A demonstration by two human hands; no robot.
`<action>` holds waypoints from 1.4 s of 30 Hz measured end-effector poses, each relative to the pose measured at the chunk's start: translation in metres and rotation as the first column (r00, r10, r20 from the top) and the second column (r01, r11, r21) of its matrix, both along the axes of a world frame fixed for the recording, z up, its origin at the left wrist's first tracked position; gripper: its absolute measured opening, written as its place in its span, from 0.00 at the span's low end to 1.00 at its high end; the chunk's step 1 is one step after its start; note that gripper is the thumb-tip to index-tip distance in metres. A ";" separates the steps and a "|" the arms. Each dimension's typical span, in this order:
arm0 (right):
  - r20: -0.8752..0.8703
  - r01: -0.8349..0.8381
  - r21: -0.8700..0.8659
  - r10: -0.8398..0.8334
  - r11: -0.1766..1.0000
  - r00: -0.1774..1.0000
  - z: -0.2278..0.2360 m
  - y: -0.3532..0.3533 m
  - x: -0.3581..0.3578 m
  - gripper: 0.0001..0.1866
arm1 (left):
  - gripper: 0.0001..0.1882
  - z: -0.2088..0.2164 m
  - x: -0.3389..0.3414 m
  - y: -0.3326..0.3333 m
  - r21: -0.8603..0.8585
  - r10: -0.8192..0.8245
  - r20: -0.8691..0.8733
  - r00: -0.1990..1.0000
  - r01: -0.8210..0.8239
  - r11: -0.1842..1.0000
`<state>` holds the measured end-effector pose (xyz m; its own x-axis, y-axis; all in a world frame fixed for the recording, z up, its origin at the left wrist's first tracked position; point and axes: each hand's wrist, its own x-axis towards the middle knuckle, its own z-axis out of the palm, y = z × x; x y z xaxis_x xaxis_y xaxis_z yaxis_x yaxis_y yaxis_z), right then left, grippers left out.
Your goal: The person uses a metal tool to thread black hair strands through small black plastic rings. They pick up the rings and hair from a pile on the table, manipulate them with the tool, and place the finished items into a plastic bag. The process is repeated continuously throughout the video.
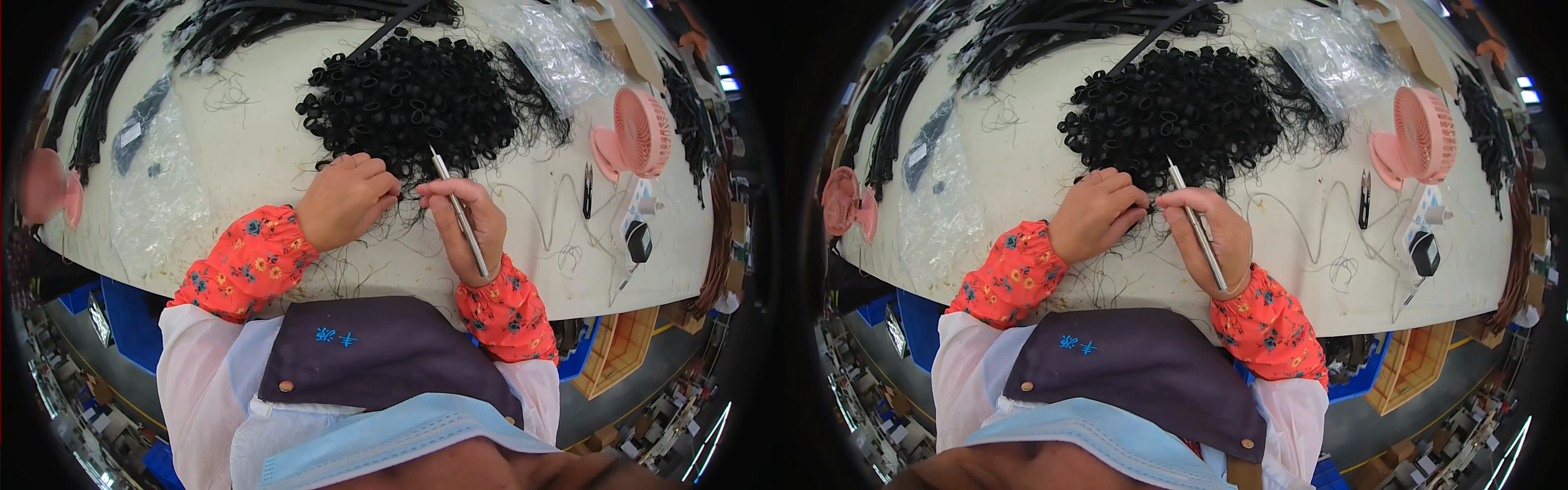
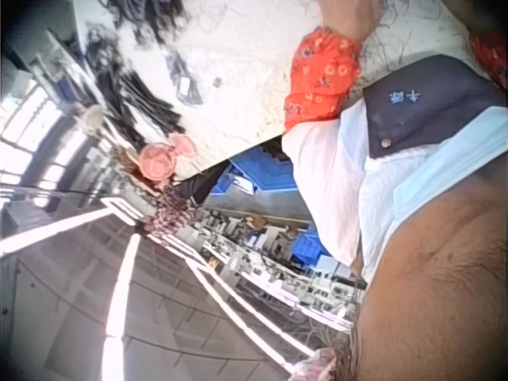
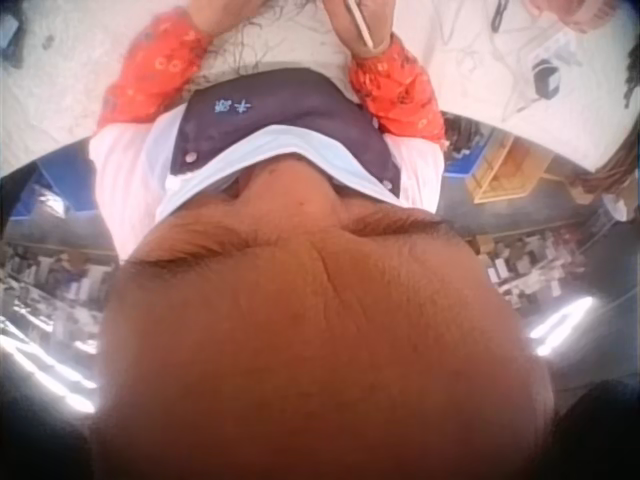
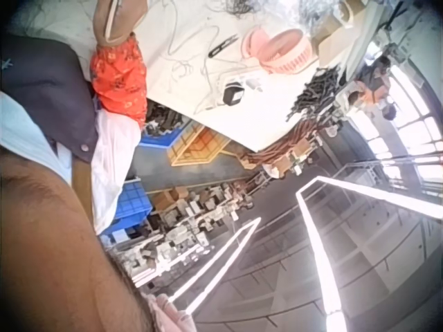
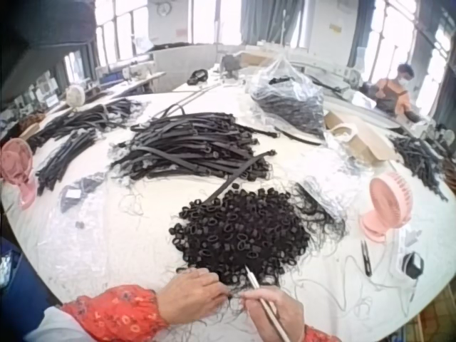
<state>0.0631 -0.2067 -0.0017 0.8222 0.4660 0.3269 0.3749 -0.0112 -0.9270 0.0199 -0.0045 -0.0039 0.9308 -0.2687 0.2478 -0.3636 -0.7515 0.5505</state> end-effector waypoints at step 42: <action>0.295 -0.008 -0.063 0.026 0.998 0.955 0.003 0.001 0.000 0.15 | 0.05 0.002 -0.017 -0.012 -0.730 -0.087 -0.323 0.942 -0.189 0.657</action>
<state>0.0636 -0.2055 0.0017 0.6847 0.5056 0.5249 0.6329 -0.0555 -0.7722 0.0032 -0.0168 -0.0020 0.9964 -0.0723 0.0449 -0.0486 -0.0495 0.9976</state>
